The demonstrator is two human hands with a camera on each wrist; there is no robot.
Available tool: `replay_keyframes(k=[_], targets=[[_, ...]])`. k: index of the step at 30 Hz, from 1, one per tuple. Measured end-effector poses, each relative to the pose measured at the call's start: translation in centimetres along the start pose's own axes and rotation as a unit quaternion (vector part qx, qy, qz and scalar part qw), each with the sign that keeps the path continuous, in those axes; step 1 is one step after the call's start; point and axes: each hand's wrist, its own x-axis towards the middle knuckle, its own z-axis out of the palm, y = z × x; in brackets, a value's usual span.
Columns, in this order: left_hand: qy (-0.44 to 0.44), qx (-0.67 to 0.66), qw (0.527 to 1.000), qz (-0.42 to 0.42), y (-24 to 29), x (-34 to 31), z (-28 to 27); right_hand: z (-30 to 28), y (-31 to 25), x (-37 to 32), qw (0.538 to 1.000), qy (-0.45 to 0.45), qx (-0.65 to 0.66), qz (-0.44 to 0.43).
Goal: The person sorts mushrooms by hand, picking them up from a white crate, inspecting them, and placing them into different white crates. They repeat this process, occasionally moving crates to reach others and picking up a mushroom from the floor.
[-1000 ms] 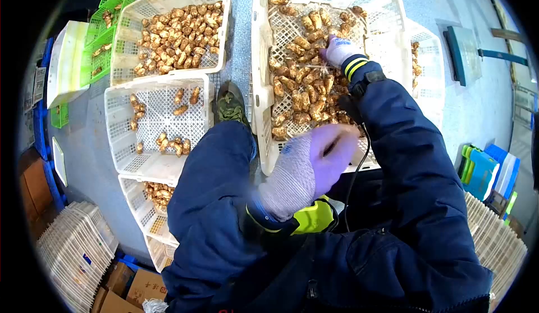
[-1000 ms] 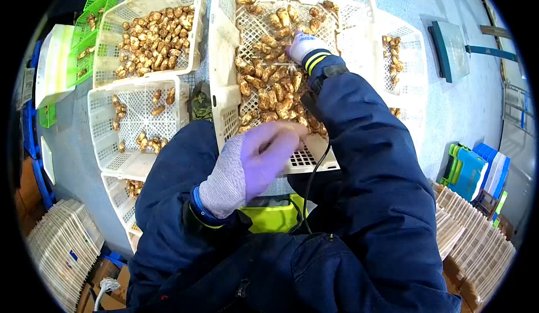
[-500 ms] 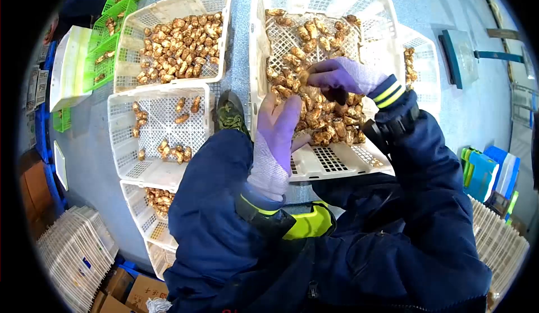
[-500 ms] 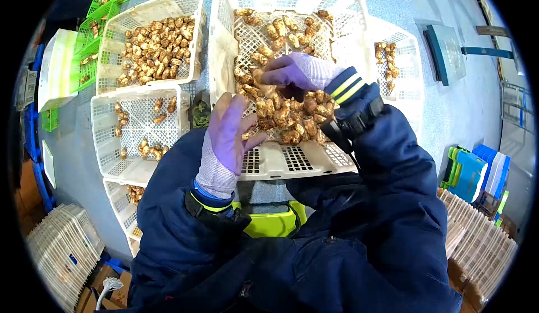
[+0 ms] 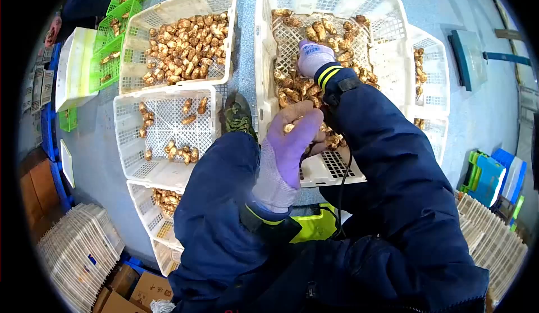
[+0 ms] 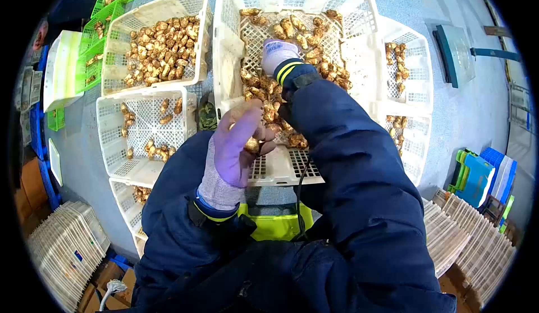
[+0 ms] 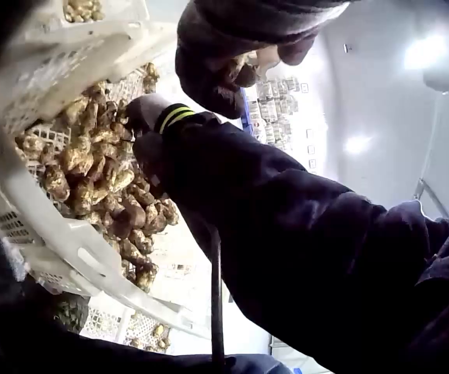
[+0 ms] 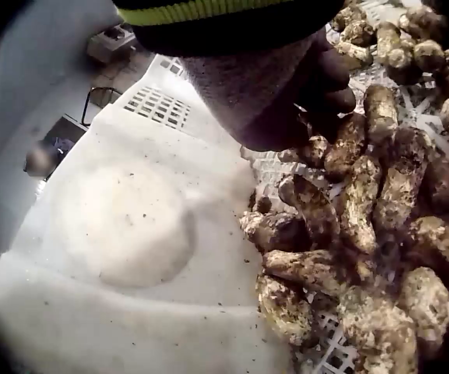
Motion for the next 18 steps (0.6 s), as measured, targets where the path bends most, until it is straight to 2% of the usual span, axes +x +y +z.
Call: replay_keyframes(k=[3, 4, 6, 7, 8, 9, 11, 13, 15, 16, 17, 18], targets=[[0.002, 0.054, 0.998, -0.039, 0.8, -0.2, -0.4, 2.8, 1.1, -0.5, 0.984, 0.154, -0.032, -0.080], [0.005, 0.064, 0.997, -0.036, 1.0, -0.3, -0.2, 3.2, 1.3, -1.0, 0.982, 0.170, -0.024, -0.080], [0.000, 0.066, 0.997, -0.042, 1.3, -0.1, -0.6, 2.4, 2.3, -1.4, 0.989, 0.129, 0.042, -0.062], [0.010, 0.037, 0.999, -0.012, 0.8, 0.1, -0.8, 1.8, 2.7, -1.8, 0.990, 0.112, 0.069, -0.043], [0.020, 0.006, 1.000, 0.017, 0.1, 0.3, -1.0, 1.2, 3.7, -2.5, 0.980, 0.144, 0.133, -0.025], [0.028, -0.025, 0.998, 0.047, -0.3, 0.5, -1.0, 0.8, 5.0, -2.7, 0.960, 0.174, 0.211, -0.057], [0.021, -0.064, 0.997, 0.043, -0.5, 0.8, -1.1, -3.6, 5.6, -6.7, 0.904, 0.059, 0.418, -0.066], [0.018, -0.098, 0.994, 0.044, 0.2, 0.3, -0.1, -8.3, 4.4, -11.8, 0.918, -0.029, 0.373, -0.134], [-0.033, -0.137, 0.989, 0.031, 0.4, 0.1, 0.4, -11.2, 2.7, -16.3, 0.927, -0.080, 0.311, -0.191], [-0.106, -0.222, 0.969, 0.030, 0.1, 0.6, -0.2, -11.5, 3.1, -15.8, 0.941, -0.029, 0.260, -0.214], [-0.100, -0.204, 0.974, 0.015, 0.0, 0.4, -0.2, -11.6, 3.5, -14.6, 0.949, 0.110, 0.201, -0.217], [-0.088, -0.178, 0.980, 0.007, 0.2, 0.1, 0.1, -11.6, 4.4, -12.4, 0.947, 0.180, 0.187, -0.187]])
